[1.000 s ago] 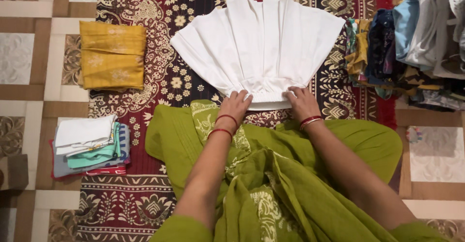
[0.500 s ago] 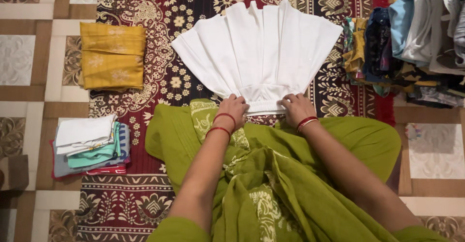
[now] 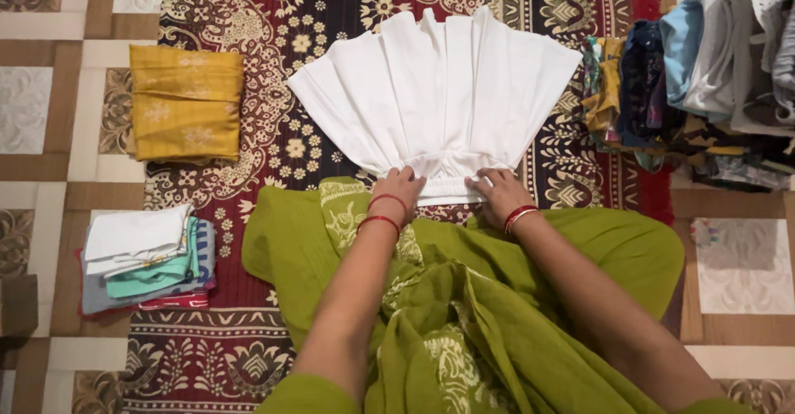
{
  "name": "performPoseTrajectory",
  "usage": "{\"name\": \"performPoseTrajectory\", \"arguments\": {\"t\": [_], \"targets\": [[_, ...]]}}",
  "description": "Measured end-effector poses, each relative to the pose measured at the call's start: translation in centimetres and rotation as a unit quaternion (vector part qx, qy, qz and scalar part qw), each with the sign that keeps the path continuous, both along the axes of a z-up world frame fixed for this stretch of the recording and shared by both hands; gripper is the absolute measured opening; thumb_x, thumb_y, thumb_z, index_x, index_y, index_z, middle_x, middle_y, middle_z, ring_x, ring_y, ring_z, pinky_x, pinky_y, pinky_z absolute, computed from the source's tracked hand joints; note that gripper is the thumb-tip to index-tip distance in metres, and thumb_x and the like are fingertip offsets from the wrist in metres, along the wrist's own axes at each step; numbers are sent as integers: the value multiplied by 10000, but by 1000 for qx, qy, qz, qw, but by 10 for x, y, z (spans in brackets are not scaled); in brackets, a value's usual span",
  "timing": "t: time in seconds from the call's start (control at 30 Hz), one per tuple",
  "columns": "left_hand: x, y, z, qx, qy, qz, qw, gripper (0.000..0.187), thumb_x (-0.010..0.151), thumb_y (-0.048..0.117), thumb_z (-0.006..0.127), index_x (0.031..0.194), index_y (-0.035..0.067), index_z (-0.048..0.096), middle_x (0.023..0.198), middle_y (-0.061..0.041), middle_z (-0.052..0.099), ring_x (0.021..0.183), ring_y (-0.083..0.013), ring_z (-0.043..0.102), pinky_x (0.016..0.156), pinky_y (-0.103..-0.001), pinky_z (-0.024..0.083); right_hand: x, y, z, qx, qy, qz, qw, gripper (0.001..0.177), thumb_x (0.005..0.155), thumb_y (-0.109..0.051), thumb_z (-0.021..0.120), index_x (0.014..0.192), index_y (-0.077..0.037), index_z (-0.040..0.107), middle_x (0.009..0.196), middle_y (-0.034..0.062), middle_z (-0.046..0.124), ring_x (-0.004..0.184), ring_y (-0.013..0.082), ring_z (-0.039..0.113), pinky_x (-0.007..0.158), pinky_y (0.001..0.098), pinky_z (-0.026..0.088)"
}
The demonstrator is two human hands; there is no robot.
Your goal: The person folds several garments on a patterned rug, including a brown top with white embroidery, a white pair of shorts, a yellow garment, and a white skirt. Each item is smoothed, folded into a compact rectangle, and placed into a growing stack.
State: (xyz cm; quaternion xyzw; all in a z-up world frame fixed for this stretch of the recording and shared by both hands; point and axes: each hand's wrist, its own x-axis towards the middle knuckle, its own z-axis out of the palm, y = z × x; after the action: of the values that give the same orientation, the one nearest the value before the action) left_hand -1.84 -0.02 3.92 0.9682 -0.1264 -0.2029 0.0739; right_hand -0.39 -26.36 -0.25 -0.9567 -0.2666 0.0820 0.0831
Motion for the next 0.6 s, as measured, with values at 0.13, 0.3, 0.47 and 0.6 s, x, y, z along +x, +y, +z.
{"name": "performPoseTrajectory", "arguments": {"t": [0.13,0.3,0.47,0.6], "targets": [[5,-4,-3,21,21,-2,1000,641,815,119,739,1417,247,561,1344,-49,525,1246,-275,524,981,-439,516,2,2,0,-5,29,-8,1000,660,724,-138,764,1353,-287,633,1408,70,532,1275,338,502,1073,422,458],[0,-2,-20,15,-20,-6,1000,624,860,85,699,1437,273,554,1321,-39,527,1223,-270,538,951,-425,543,4,1,0,18,32,-19,999,629,716,-147,792,1314,-296,667,1388,63,548,1274,320,513,1081,415,460],[-1,-2,-34,10,-25,0,1000,638,851,64,677,1438,281,550,1317,-32,519,1233,-262,527,947,-403,549,3,-2,-6,28,10,-11,1000,576,750,-140,786,1296,-292,686,1359,58,574,1238,326,534,1072,410,469],[-2,-3,-41,13,-29,5,999,605,889,60,629,1446,279,543,1321,-40,517,1233,-268,526,937,-402,557,1,-3,-12,37,-4,-17,999,585,754,-109,771,1300,-304,691,1357,53,582,1232,323,542,1071,410,468]]}}
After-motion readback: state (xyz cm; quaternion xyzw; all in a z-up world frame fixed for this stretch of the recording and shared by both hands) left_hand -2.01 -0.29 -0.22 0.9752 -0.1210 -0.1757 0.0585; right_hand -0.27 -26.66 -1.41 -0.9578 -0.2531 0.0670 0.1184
